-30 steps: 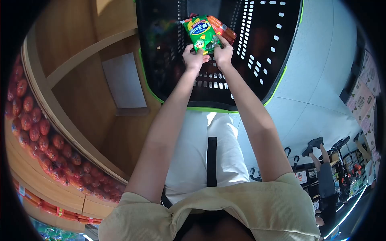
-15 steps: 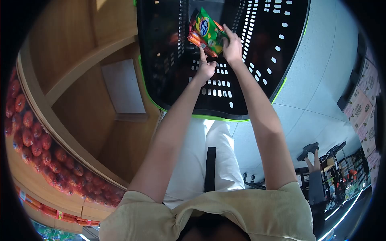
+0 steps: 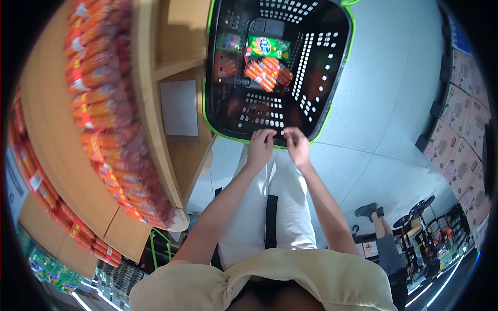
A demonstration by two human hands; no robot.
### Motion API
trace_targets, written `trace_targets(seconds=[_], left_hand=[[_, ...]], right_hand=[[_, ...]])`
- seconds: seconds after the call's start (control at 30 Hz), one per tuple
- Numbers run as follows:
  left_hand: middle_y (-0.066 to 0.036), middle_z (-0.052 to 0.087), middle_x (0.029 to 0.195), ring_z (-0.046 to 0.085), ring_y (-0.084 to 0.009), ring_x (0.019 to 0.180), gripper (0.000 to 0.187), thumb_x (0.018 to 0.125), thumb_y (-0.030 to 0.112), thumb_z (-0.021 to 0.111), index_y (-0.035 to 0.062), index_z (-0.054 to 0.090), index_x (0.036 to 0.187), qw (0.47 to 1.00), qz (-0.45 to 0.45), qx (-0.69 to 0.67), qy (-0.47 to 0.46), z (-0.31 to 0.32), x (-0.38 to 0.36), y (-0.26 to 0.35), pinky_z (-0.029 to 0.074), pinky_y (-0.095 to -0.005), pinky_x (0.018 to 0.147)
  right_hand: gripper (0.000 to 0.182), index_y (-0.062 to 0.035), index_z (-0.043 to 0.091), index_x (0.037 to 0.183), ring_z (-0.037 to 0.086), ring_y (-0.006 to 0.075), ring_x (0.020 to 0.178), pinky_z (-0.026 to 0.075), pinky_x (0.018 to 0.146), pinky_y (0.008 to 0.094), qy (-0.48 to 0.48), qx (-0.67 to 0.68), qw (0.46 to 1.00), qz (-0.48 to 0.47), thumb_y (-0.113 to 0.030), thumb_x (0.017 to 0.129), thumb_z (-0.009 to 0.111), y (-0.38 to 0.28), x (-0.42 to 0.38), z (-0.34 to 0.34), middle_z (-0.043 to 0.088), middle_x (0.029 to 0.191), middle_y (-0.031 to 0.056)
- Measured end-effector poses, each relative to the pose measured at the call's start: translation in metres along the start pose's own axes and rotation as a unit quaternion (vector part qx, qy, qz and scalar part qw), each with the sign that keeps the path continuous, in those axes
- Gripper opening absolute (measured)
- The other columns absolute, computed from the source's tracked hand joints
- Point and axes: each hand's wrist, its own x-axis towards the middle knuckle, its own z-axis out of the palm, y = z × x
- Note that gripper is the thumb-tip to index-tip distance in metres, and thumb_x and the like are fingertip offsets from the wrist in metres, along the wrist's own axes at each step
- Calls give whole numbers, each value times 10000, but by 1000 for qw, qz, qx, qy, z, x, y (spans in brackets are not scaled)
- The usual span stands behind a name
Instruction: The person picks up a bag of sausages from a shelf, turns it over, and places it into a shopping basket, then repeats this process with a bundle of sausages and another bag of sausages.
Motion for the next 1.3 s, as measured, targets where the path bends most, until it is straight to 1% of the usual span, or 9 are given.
trace_targets(seconds=[0.43,0.5,0.6,0.7,0.77,0.87,1.0,1.17,1.3], left_hand=[[-74,686,749,664,-211,717,91,656,148,656,106,693,728,913,-377,148,-46,-120,-318,-13,534,-337,719],[-85,683,725,666,-193,652,106,661,145,681,91,696,751,887,-452,82,-49,-114,-341,9,545,-320,691],[-100,678,708,662,-187,597,152,695,200,685,81,701,788,850,-508,-101,96,-95,-367,37,551,-308,664],[-115,675,704,662,-190,590,226,715,257,678,60,701,824,847,-497,-124,142,-83,-380,45,551,-300,650],[-118,677,710,666,-194,601,233,717,262,671,59,702,827,848,-488,-123,167,-78,-386,41,550,-297,656],[-121,680,722,670,-204,611,246,716,274,658,63,704,835,847,-476,-117,206,-72,-399,34,547,-298,660],[-107,688,749,673,-201,630,246,706,292,630,86,709,813,802,-519,-168,244,-69,-425,7,543,-307,663],[-35,683,703,655,-150,592,192,745,248,565,120,702,709,932,-345,96,63,-71,-479,-69,529,-287,629],[-162,659,890,625,-358,859,260,700,273,592,74,672,846,771,-608,-135,135,-173,-490,31,508,-430,754]], right_hand=[[163,-42,679,859,645,186,634,504,563,328,-48,-206,958,194,-137,775,576,114,-175,-223,669,711,117],[128,-52,669,779,628,179,581,504,537,307,-435,-671,594,-83,-145,768,581,107,-160,-266,659,683,98],[158,-54,637,697,605,165,521,490,475,299,-177,-289,843,418,-158,793,566,154,-126,-281,646,648,72],[199,-57,611,669,581,157,472,468,419,305,-458,-668,583,-65,-142,827,525,58,-63,-281,634,619,64],[210,-58,612,682,560,148,450,442,389,305,-206,-304,905,216,-128,844,498,8,-33,-256,621,593,67],[188,-43,603,957,614,175,603,512,519,323,-120,-209,968,68,-175,842,533,-81,-3,-207,641,722,97],[201,-47,590,992,600,161,623,500,553,300,-169,-120,978,-33,-185,877,501,-166,-6,-127,619,734,73],[161,-34,619,849,549,135,489,445,425,257,-248,-168,952,-58,-183,832,560,-169,-43,-35,594,623,58],[203,-4,671,838,633,157,548,528,519,278,-289,-359,868,-186,-194,797,615,-123,-81,7,661,666,81]])
